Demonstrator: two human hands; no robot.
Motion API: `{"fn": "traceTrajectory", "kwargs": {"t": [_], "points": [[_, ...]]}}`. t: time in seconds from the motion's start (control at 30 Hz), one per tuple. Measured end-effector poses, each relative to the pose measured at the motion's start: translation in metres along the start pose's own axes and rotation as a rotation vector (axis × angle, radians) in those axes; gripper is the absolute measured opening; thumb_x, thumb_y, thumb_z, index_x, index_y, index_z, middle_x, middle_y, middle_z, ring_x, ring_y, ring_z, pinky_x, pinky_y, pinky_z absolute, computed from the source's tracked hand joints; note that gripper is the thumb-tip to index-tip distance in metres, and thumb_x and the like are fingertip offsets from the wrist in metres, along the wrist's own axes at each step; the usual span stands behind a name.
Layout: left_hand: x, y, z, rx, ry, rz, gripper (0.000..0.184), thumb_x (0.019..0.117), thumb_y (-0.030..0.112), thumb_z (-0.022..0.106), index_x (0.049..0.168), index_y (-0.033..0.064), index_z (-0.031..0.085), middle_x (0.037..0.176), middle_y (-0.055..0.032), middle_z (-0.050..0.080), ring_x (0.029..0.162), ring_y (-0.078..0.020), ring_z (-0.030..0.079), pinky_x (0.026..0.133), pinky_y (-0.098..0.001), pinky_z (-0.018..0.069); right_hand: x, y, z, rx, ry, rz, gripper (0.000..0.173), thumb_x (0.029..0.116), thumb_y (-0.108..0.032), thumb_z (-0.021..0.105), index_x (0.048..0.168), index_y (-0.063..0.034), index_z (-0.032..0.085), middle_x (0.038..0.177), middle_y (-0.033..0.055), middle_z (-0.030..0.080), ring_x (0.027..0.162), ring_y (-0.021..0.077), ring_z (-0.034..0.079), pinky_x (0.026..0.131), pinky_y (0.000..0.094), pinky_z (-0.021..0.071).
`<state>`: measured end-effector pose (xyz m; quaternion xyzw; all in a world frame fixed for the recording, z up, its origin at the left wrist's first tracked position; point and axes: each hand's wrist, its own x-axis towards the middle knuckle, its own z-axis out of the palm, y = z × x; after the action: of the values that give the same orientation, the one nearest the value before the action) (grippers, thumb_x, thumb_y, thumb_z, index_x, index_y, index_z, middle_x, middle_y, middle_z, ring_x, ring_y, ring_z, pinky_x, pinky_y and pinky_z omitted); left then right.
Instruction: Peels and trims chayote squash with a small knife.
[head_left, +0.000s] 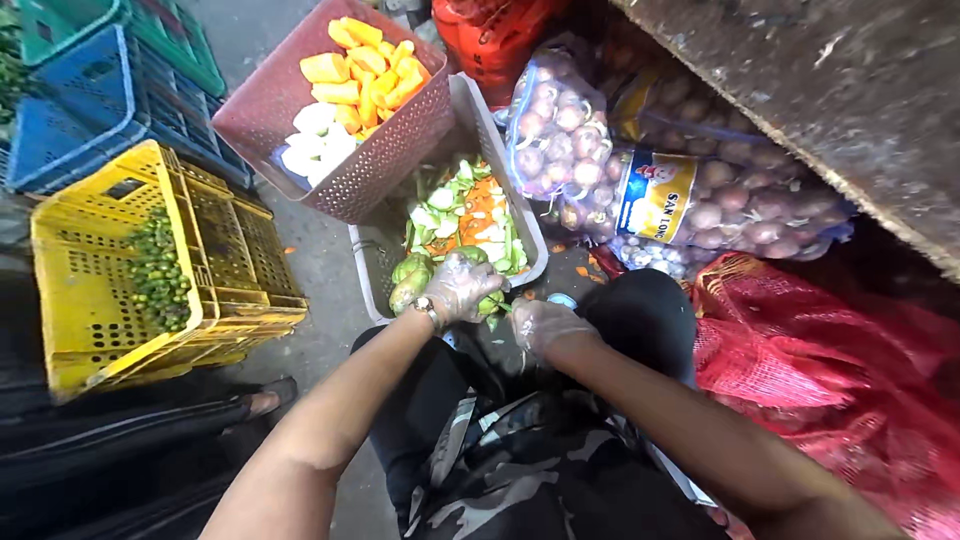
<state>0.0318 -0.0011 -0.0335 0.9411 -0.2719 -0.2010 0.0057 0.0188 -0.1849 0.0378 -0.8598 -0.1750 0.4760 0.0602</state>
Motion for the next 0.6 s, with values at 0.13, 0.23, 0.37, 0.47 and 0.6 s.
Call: {"fn": "traceTrajectory", "kwargs": {"t": [0.13, 0.23, 0.37, 0.47, 0.6], "points": [[-0.002, 0.003, -0.002, -0.033, -0.017, -0.038, 0.066, 0.0704, 0.037, 0.088, 0.131, 0.0253, 0.065, 0.127, -0.0092, 0.067, 0.116, -0.0331, 0.063, 0.106, -0.0615, 0.0383, 0.009, 0.006, 0.009, -0.012, 0.007, 0.004, 0.045, 0.1131, -0.035, 0.032, 0.139, -0.0015, 0.049, 0.128, 0.0269, 0.064, 0.122, 0.0437, 0.063, 0.098, 0.0613, 0.0510], [0.000, -0.002, -0.001, -0.111, -0.009, -0.033, 0.066, 0.0712, 0.040, 0.086, 0.130, 0.0206, 0.066, 0.127, -0.0110, 0.067, 0.115, -0.0340, 0.063, 0.101, -0.0596, 0.0430, 0.043, 0.025, 0.034, 0.031, 0.037, -0.002, 0.051, 0.1133, -0.038, 0.031, 0.146, -0.0011, 0.044, 0.129, 0.0298, 0.062, 0.122, 0.0465, 0.063, 0.099, 0.0623, 0.0499], [-0.003, -0.014, 0.005, -0.231, 0.066, -0.060, 0.065, 0.0700, 0.041, 0.086, 0.128, 0.0183, 0.068, 0.123, -0.0122, 0.068, 0.112, -0.0332, 0.065, 0.095, -0.0596, 0.0504, 0.061, 0.031, 0.040, 0.072, 0.030, -0.013, 0.051, 0.1129, -0.038, 0.032, 0.147, -0.0022, 0.044, 0.133, 0.0288, 0.061, 0.124, 0.0452, 0.062, 0.101, 0.0628, 0.0486], [-0.004, -0.010, 0.003, -0.246, 0.059, -0.043, 0.063, 0.0718, 0.040, 0.086, 0.128, 0.0205, 0.067, 0.122, -0.0103, 0.069, 0.112, -0.0321, 0.065, 0.097, -0.0599, 0.0481, 0.039, 0.028, 0.023, 0.018, 0.007, -0.027, 0.049, 0.1132, -0.038, 0.031, 0.145, -0.0040, 0.048, 0.131, 0.0283, 0.063, 0.125, 0.0452, 0.061, 0.102, 0.0629, 0.0472], [-0.008, -0.002, -0.006, -0.383, 0.302, -0.038, 0.065, 0.0719, 0.051, 0.085, 0.127, 0.0219, 0.069, 0.126, -0.0041, 0.070, 0.121, -0.0292, 0.062, 0.102, -0.0580, 0.0456, -0.004, 0.030, -0.028, -0.154, 0.057, -0.021, 0.044, 0.1121, -0.037, 0.037, 0.130, -0.0046, 0.060, 0.119, 0.0244, 0.068, 0.115, 0.0433, 0.065, 0.094, 0.0633, 0.0505]]}}
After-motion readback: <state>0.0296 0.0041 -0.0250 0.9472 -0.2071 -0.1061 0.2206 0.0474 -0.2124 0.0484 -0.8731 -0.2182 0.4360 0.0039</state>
